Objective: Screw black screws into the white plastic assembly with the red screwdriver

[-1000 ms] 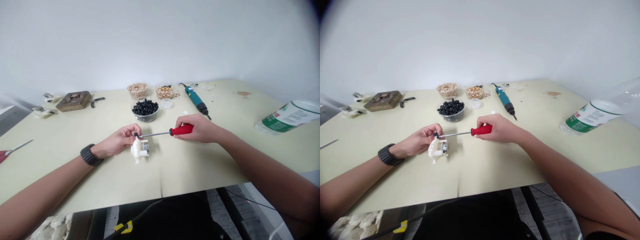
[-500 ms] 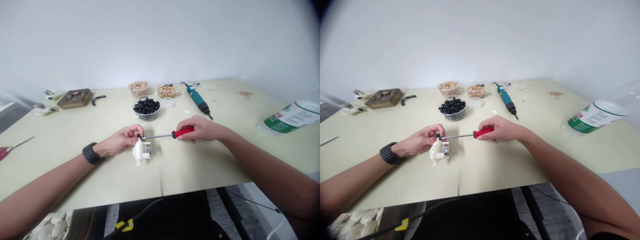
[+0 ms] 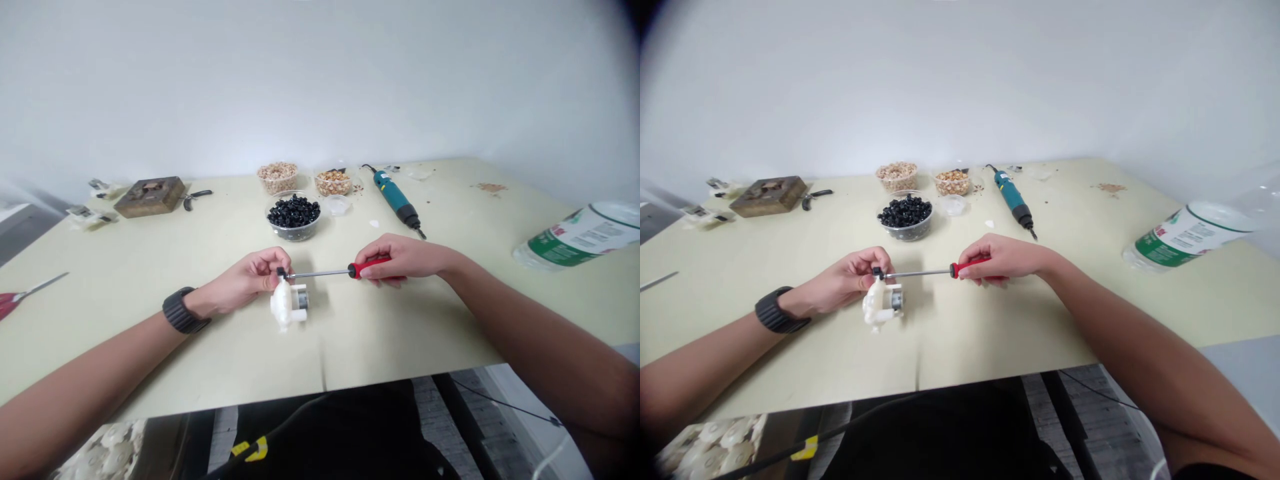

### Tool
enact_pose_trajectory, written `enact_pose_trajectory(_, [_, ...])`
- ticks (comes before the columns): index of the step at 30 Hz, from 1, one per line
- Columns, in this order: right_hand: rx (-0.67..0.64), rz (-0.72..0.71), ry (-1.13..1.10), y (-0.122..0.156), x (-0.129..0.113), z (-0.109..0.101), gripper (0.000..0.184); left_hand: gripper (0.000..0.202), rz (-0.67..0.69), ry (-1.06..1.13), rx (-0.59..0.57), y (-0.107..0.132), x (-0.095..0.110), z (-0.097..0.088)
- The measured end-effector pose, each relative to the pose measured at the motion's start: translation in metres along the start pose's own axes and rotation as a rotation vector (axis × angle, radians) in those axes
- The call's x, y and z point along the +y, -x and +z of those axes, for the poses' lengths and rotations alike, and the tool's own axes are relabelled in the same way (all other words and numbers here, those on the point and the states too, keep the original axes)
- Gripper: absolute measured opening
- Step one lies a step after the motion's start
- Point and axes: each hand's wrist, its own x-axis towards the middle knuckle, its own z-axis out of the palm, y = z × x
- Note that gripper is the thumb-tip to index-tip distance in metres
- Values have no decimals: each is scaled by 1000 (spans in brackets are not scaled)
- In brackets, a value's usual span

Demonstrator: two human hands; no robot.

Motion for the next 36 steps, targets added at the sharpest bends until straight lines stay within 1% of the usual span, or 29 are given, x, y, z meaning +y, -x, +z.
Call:
enact_pose_trajectory(2, [70,-44,115,3,-3,-6,35,27,32,6,27,1,-1,4])
enact_pose_trajectory(4, [152,-61,167,5,-4,-10,36,27,60,11,44,1,-2,7])
enact_pose_trajectory(7, [249,-15,70,5,-4,-6,39,27,89,8,85,1,-6,13])
enact_pose_trajectory(10, [259,-10,-92,-3,-7,15,41,27,118,-1,139,0,-9,20])
enact_pose_trajectory(12, [221,-40,-192,-10,-10,34,43,26,136,1,162,-1,-11,25])
enact_pose_trajectory(15, [233,-97,-347,-20,-14,56,47,25,149,27,178,-3,-15,31])
enact_pose_trajectory(17, [258,-111,-391,-25,-15,64,49,26,150,45,188,-4,-18,34])
enact_pose_trajectory(19, [270,-122,-403,-27,-14,66,49,26,146,53,199,-4,-21,36])
enact_pose_trajectory(23, [285,-153,-384,-25,-16,66,47,29,140,44,236,-4,-24,37])
enact_pose_trajectory(27, [277,-137,-331,-23,-21,66,44,30,117,64,231,-4,-24,35])
enact_pose_trajectory(29, [294,-125,-310,-20,-20,62,42,30,107,70,237,-3,-22,33])
enact_pose_trajectory(31, [325,-114,-258,-16,-17,51,39,30,110,71,254,-1,-19,31])
enact_pose_trajectory(33, [339,-125,-119,-11,-11,35,39,31,114,71,264,0,-16,28])
enact_pose_trajectory(34, [375,-150,4,-8,-8,27,38,31,113,70,265,1,-15,27])
enact_pose_trajectory(36, [499,-193,230,-4,-1,11,37,31,106,63,260,1,-12,25])
